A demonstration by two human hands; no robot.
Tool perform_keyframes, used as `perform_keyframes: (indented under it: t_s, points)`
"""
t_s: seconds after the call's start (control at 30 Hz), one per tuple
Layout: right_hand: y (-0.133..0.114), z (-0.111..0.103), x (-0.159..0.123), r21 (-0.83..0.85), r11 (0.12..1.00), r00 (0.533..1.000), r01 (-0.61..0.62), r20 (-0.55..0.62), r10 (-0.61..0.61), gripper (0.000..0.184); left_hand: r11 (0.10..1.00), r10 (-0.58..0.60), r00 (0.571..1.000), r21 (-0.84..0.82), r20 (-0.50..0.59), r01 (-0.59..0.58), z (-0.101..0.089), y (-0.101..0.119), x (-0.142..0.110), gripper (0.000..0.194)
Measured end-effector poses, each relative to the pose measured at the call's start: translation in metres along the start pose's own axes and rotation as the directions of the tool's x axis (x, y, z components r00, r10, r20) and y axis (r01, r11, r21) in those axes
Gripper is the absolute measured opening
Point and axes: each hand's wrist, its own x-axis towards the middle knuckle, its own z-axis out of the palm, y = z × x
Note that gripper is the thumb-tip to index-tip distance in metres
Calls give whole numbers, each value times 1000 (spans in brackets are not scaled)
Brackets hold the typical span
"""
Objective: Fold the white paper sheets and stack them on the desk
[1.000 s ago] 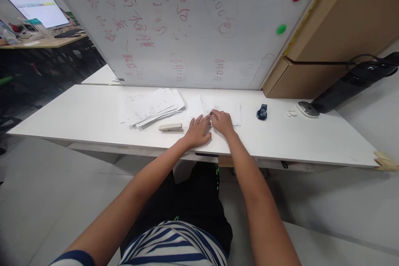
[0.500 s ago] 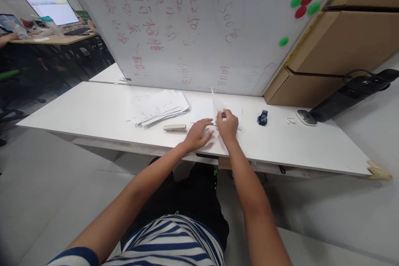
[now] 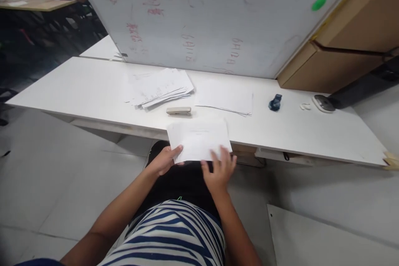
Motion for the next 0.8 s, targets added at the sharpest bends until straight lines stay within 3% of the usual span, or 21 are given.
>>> perform_keyframes:
  t_s: [0.03,0.07,0.13,0.2,0.23,0.3,0.47,0.57,0.7,0.8]
  points:
    - [7,-1,2,95,980,979,-172,-92,181,46,1000,-9,1000,22,-18,9,-5,-3,2,48]
    - [13,-3,5,231,916,924,-329,-123,363,53,999,-12,999,45,-32,13,-9,-5,3,49]
    - [24,-10,14,498,672,796,-549,67,601,59,996,-7,998,92,-64,13,-13,-8,5,52]
    - [33,-18,23,599,447,714,-664,329,618,54,991,18,996,131,-91,-6,-13,-9,5,53]
    - [37,-21,25,603,398,695,-691,402,597,49,990,37,995,139,-97,-24,-13,-9,5,53]
    - [43,-26,28,569,419,691,-707,430,581,43,992,68,994,108,-88,-59,-13,-10,4,54]
    - [51,-34,26,389,633,743,-669,364,562,45,996,78,997,-32,26,-77,-22,-9,-1,57]
    - [49,-39,25,313,707,765,-634,389,514,44,995,101,994,-31,52,-99,-28,-7,-3,54]
    - [48,-43,25,325,719,776,-615,408,480,44,992,117,992,33,53,-119,-34,-8,0,50]
    - [51,-41,26,425,626,755,-654,421,503,43,987,131,991,89,41,-134,-34,-9,2,46]
